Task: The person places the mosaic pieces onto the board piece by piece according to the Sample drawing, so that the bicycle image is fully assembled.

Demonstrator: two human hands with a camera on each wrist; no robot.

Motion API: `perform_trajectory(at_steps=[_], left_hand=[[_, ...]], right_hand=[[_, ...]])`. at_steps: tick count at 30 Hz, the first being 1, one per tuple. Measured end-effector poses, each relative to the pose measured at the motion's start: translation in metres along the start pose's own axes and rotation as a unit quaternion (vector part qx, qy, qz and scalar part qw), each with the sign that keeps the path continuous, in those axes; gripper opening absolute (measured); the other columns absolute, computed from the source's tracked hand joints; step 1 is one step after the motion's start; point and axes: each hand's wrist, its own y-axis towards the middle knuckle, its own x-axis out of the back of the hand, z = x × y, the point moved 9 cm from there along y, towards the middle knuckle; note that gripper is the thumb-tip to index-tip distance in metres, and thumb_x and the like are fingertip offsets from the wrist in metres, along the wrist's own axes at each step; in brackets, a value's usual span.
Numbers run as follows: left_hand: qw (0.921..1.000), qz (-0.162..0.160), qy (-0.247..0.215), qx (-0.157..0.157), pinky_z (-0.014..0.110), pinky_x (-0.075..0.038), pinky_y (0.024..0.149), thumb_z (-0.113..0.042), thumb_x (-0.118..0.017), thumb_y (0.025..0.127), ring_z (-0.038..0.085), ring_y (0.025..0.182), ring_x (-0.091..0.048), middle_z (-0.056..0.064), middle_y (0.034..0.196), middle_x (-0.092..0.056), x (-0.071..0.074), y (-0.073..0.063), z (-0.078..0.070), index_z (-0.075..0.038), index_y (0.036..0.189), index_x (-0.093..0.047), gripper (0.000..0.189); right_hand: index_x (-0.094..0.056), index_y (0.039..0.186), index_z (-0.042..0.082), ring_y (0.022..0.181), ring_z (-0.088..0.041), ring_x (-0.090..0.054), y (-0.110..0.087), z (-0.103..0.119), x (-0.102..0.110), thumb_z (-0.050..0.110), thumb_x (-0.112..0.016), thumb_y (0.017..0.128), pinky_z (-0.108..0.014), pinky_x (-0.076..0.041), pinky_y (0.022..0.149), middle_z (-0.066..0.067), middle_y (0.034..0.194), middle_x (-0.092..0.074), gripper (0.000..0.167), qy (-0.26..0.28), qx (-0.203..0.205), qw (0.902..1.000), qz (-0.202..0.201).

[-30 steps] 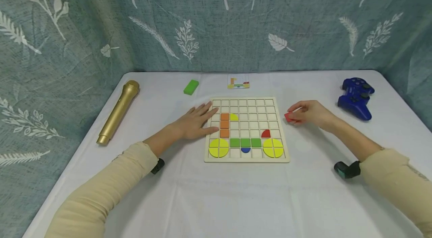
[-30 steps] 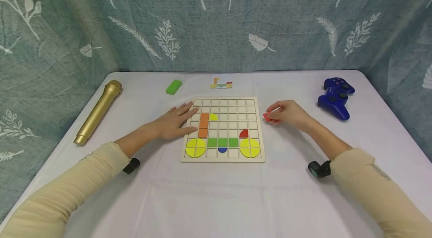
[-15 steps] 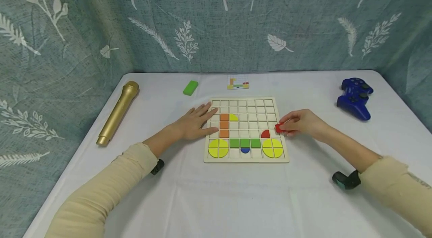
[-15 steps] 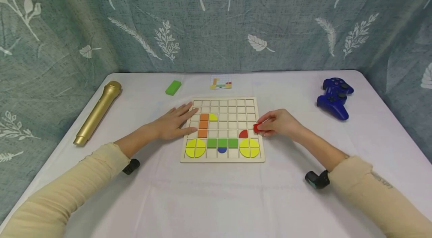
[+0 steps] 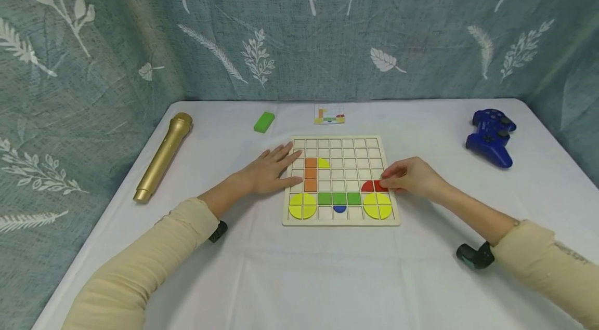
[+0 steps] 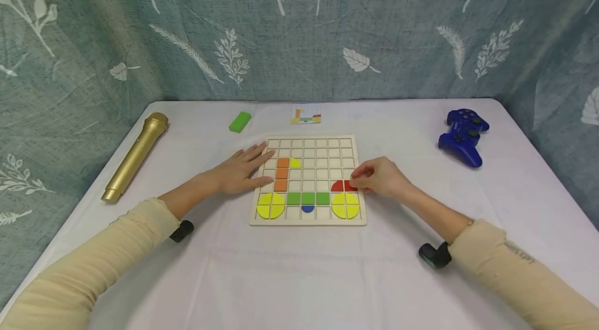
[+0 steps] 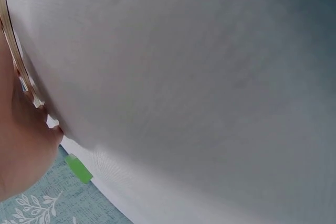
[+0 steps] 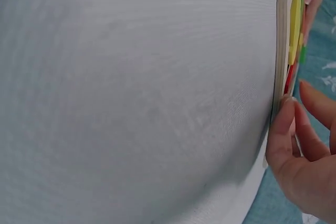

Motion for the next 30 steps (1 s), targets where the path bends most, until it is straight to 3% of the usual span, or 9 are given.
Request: perform_trajectory(at_steps=[10, 12, 15, 17, 19, 22, 24, 26, 30], left_hand=[[0.9999, 0.002, 0.004, 0.011, 0.046, -0.001, 0.114, -0.064, -0.034, 0.095, 0.026, 0.144, 0.002, 0.006, 0.159, 0.005, -0.004, 0.003, 0.003, -0.022, 0.155, -0.007, 0.078], [0.9999, 0.005, 0.006, 0.012, 0.047, -0.001, 0.114, -0.065, -0.034, 0.095, 0.026, 0.144, 0.002, 0.006, 0.159, 0.005, -0.005, 0.004, 0.003, -0.022, 0.155, -0.007, 0.079], [0.9998, 0.011, 0.009, 0.011, 0.047, -0.002, 0.114, -0.065, -0.033, 0.094, 0.026, 0.144, 0.002, 0.006, 0.159, 0.004, -0.007, 0.006, 0.003, -0.022, 0.155, -0.007, 0.079], [0.9996, 0.017, 0.017, 0.012, 0.047, -0.001, 0.114, -0.067, -0.032, 0.094, 0.025, 0.144, 0.002, 0.005, 0.159, 0.004, -0.008, 0.006, 0.004, -0.023, 0.155, -0.006, 0.080], [0.9994, 0.015, 0.029, 0.011, 0.047, 0.000, 0.114, -0.066, -0.032, 0.094, 0.026, 0.144, 0.002, 0.005, 0.159, 0.004, -0.003, 0.004, 0.005, -0.022, 0.155, -0.006, 0.079], [0.9971, -0.007, 0.076, -0.003, 0.050, 0.000, 0.113, -0.062, -0.034, 0.096, 0.029, 0.144, 0.001, 0.009, 0.159, 0.002, 0.017, -0.003, 0.008, -0.018, 0.155, -0.008, 0.078], [0.9928, -0.034, 0.114, -0.013, 0.052, 0.001, 0.112, -0.057, -0.037, 0.098, 0.032, 0.143, -0.001, 0.011, 0.159, -0.001, 0.039, -0.008, 0.011, -0.015, 0.155, -0.011, 0.076], [0.9859, -0.067, 0.153, -0.016, 0.052, 0.000, 0.112, -0.055, -0.040, 0.098, 0.034, 0.143, -0.002, 0.013, 0.158, -0.003, 0.065, -0.013, 0.016, -0.013, 0.155, -0.014, 0.075], [0.9744, -0.123, 0.188, 0.001, 0.050, 0.004, 0.112, -0.053, -0.045, 0.097, 0.032, 0.143, 0.000, 0.013, 0.158, -0.005, 0.110, -0.020, 0.028, -0.012, 0.155, -0.015, 0.077]], right_hand=[[-0.058, 0.124, -0.005, 0.087, -0.018, -0.064, 0.004, -0.006, 0.000, 0.024, -0.061, 0.096, -0.029, -0.053, 0.078, -0.015, 0.108, -0.066, 0.040, 0.047, -0.025, 0.9971, 0.055], [-0.054, 0.129, -0.005, 0.093, -0.021, -0.062, 0.003, -0.006, 0.002, 0.025, -0.059, 0.097, -0.031, -0.052, 0.082, -0.016, 0.115, -0.064, 0.045, 0.048, 0.001, 0.9958, 0.079], [-0.053, 0.132, -0.002, 0.108, -0.029, -0.057, -0.006, 0.004, 0.007, 0.027, -0.058, 0.097, -0.042, -0.047, 0.091, -0.017, 0.124, -0.058, 0.045, -0.040, 0.104, 0.9890, 0.097], [-0.055, 0.132, 0.002, 0.117, -0.036, -0.051, -0.017, 0.012, 0.012, 0.030, -0.059, 0.096, -0.050, -0.041, 0.097, -0.018, 0.130, -0.055, 0.046, -0.173, 0.185, 0.9641, 0.080], [-0.055, 0.134, 0.005, 0.126, -0.042, -0.042, -0.026, 0.017, 0.021, 0.033, -0.060, 0.095, -0.057, -0.033, 0.101, -0.020, 0.137, -0.049, 0.048, -0.305, 0.244, 0.9189, 0.051], [-0.051, 0.139, 0.007, 0.132, -0.047, -0.030, -0.025, 0.016, 0.045, 0.039, -0.061, 0.093, -0.061, -0.022, 0.106, -0.022, 0.144, -0.039, 0.057, -0.459, 0.255, 0.8510, 0.010], [-0.047, 0.141, 0.006, 0.133, -0.048, -0.025, -0.018, 0.015, 0.073, 0.041, -0.059, 0.093, -0.061, -0.018, 0.106, -0.023, 0.147, -0.034, 0.060, -0.514, 0.234, 0.8250, -0.019], [-0.041, 0.144, 0.003, 0.135, -0.049, -0.018, -0.006, 0.015, 0.106, 0.045, -0.053, 0.096, -0.062, -0.012, 0.108, -0.025, 0.149, -0.027, 0.064, -0.538, 0.188, 0.8207, -0.040], [-0.023, 0.150, 0.001, 0.137, -0.050, 0.001, 0.012, 0.024, 0.168, 0.054, -0.033, 0.100, -0.061, 0.003, 0.108, -0.027, 0.153, -0.008, 0.074, -0.528, 0.091, 0.8415, -0.072]])
